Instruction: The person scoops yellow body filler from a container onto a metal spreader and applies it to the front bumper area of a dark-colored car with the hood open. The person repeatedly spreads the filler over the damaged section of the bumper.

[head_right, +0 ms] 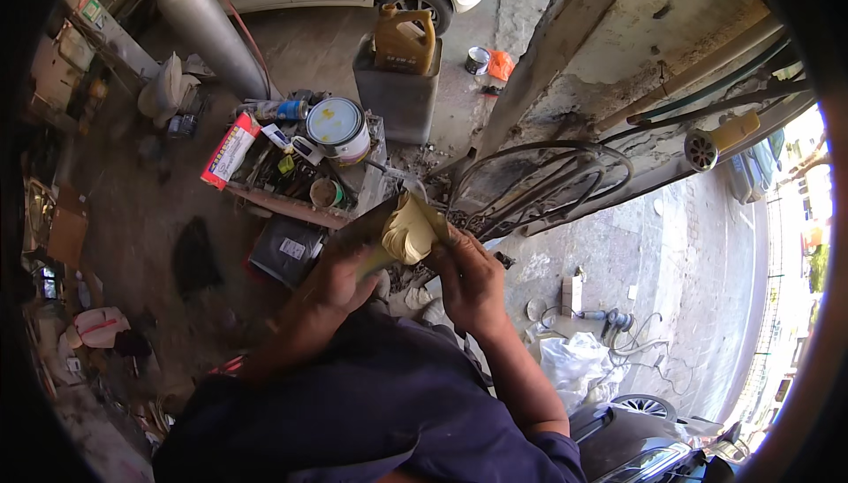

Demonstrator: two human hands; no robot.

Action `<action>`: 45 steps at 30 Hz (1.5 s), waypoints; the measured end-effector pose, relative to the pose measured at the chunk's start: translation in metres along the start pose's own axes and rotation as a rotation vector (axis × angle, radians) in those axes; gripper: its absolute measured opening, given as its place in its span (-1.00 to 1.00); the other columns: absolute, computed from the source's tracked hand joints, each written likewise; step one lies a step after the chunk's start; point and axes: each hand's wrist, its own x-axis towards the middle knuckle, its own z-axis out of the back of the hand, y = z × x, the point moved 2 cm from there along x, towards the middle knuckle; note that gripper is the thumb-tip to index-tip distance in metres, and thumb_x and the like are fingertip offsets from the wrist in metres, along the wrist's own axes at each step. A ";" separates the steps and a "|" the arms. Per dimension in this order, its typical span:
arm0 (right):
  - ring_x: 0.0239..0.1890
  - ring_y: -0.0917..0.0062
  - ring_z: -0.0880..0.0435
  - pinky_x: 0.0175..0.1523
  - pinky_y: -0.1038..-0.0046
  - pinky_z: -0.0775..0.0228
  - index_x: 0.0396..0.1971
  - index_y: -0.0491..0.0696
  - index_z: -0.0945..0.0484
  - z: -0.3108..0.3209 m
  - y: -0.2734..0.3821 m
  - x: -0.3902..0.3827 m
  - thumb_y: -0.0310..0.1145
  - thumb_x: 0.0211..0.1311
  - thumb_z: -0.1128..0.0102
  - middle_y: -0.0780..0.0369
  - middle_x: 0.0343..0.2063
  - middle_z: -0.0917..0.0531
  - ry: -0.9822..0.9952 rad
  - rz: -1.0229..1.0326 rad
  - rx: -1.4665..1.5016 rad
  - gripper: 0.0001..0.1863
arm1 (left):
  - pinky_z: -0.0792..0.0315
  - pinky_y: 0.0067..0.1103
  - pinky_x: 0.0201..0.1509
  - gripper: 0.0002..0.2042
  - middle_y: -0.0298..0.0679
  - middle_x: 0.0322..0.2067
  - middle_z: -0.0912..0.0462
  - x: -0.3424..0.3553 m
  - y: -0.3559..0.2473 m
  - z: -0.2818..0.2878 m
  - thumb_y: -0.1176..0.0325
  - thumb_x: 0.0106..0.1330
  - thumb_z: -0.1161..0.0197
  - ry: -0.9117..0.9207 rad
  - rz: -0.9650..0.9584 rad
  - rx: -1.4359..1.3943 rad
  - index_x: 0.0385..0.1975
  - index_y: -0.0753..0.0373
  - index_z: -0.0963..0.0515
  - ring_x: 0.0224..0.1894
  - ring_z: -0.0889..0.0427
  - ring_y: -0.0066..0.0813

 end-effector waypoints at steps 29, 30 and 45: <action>0.06 0.34 -0.82 0.21 0.37 -0.63 0.32 -0.23 -0.66 -0.022 -0.023 0.020 -0.61 0.61 -0.19 0.04 0.01 -0.82 -0.141 -0.106 0.224 -0.63 | -0.35 -0.24 0.64 -0.24 -0.05 0.52 -0.50 0.004 -0.026 0.025 0.09 0.54 -0.33 -0.178 -0.126 -0.088 0.62 0.39 -0.32 0.52 -0.53 -0.16; 0.07 0.40 -0.80 0.21 0.37 -0.63 0.31 -0.24 -0.66 -0.031 -0.018 0.025 -0.61 0.62 -0.16 0.06 0.01 -0.81 -0.163 -0.140 0.363 -0.64 | -0.35 -0.25 0.63 -0.24 -0.05 0.52 -0.50 -0.001 -0.025 0.028 0.08 0.55 -0.33 -0.185 -0.103 -0.096 0.62 0.39 -0.31 0.52 -0.53 -0.15; 0.13 0.59 -0.74 0.27 0.53 -0.56 0.26 -0.20 -0.67 -0.148 -0.068 0.061 -0.32 0.77 -0.12 0.25 0.09 -0.80 0.081 -0.669 0.694 -0.67 | -0.28 -0.23 0.65 -0.31 -0.19 0.48 -0.53 -0.048 -0.031 0.110 0.14 0.58 -0.32 -0.360 -0.158 -0.345 0.63 0.24 -0.32 0.53 -0.49 -0.24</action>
